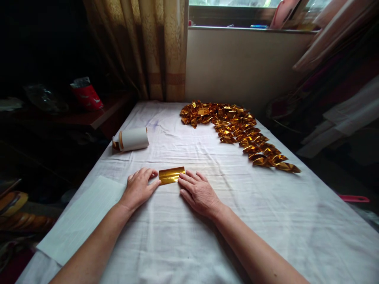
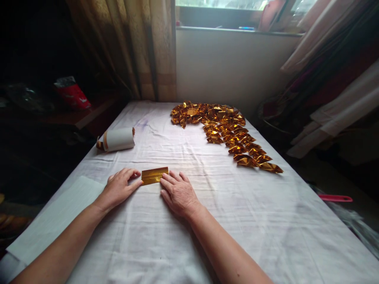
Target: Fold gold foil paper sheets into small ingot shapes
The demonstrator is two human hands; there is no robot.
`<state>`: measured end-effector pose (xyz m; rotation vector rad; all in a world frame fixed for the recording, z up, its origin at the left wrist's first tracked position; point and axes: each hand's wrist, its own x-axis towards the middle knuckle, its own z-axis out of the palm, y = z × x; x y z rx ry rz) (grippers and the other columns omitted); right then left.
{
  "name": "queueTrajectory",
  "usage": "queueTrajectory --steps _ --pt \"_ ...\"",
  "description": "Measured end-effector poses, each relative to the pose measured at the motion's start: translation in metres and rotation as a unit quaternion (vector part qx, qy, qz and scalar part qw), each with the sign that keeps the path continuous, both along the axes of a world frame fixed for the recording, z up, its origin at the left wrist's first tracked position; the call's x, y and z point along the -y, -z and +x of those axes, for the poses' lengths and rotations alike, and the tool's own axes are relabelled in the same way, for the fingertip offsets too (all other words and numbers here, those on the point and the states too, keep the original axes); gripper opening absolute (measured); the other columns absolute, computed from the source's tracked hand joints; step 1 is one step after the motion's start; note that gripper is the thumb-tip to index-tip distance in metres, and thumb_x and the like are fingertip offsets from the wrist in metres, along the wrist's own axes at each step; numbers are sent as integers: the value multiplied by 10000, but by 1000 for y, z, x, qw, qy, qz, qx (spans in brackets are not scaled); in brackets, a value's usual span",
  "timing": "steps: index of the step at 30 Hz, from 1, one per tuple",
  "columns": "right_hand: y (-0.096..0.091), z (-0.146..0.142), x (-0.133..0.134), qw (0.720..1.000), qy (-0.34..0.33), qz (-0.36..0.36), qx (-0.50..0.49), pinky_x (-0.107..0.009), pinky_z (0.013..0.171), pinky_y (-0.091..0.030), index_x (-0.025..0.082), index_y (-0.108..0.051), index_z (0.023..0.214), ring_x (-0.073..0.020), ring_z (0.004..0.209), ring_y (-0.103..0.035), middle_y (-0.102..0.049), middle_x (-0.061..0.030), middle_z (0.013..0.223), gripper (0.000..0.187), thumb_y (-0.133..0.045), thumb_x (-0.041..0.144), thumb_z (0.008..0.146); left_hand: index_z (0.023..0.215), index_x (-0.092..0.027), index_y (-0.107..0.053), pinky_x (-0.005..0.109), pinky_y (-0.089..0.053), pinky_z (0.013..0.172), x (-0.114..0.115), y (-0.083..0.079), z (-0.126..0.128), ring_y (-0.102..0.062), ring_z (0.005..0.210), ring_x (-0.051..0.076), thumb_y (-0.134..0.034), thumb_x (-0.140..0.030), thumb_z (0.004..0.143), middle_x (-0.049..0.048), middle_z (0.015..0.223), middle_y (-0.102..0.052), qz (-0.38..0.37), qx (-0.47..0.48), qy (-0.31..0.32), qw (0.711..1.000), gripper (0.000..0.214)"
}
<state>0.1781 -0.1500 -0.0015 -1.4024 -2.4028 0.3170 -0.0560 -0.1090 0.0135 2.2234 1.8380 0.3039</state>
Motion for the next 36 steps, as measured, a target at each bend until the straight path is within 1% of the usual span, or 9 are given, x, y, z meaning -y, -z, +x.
queueTrajectory --steps 6,11,15,18,24,28,32,34,36 --pt "13 2 -5 995 6 83 -63 -474 1071 -393 227 -666 1160 -259 1283 -519 -581 -109 1379 274 -554 228 910 1120 -226 -627 410 -409 923 3 3 12 -606 1057 266 -670 -466 804 49 1089 -675 39 4 -19 999 399" --pt "21 4 -6 985 21 126 -116 -449 1015 -454 198 -651 1143 -258 1226 -559 -585 -142 1361 291 -569 181 864 988 -253 -651 386 -401 893 9 7 23 -602 977 243 -706 -392 778 21 985 -665 73 37 -5 997 258" --pt "23 5 -8 978 64 113 -165 -445 1006 -465 203 -575 1245 -247 1182 -586 -641 -120 1279 417 -562 151 831 882 -235 -624 374 -387 868 12 11 23 -593 944 237 -701 -362 774 9 924 -667 77 55 -7 995 184" --pt "23 5 -10 973 90 93 -193 -434 979 -477 217 -559 1275 -245 1118 -620 -678 -100 1209 442 -567 180 834 801 -233 -610 367 -376 865 12 10 24 -595 919 231 -699 -334 768 -5 855 -669 73 71 3 995 138" --pt "22 6 -21 959 140 15 -246 -432 941 -480 264 -564 1287 -231 1008 -654 -717 -53 1111 517 -644 208 780 712 -235 -607 368 -404 841 9 8 24 -612 812 219 -669 -336 751 -13 750 -663 49 136 2 990 125" --pt "16 6 -25 952 147 -16 -269 -375 888 -495 255 -607 1244 -200 915 -654 -726 -35 996 491 -657 203 758 781 -235 -631 351 -456 799 6 12 19 -629 784 209 -666 -387 724 -2 784 -686 12 229 -9 973 166" --pt "9 4 -21 944 130 -48 -298 -257 679 -494 236 -677 1112 -136 692 -600 -672 11 787 336 -611 221 783 998 -215 -627 309 -500 748 4 19 15 -652 789 189 -637 -443 748 8 817 -684 -38 341 -14 939 338" --pt "6 3 -19 940 117 -55 -316 -241 638 -479 225 -690 1051 -127 656 -578 -644 21 743 284 -585 227 788 1113 -202 -599 303 -508 776 4 19 14 -655 837 182 -622 -433 766 14 851 -673 -14 370 -26 929 418" --pt "4 4 -19 931 119 -49 -343 -249 654 -487 218 -687 1036 -132 670 -585 -641 21 738 269 -578 245 792 1163 -197 -583 328 -504 855 5 16 14 -645 911 185 -621 -407 784 37 949 -672 74 366 -46 927 435"
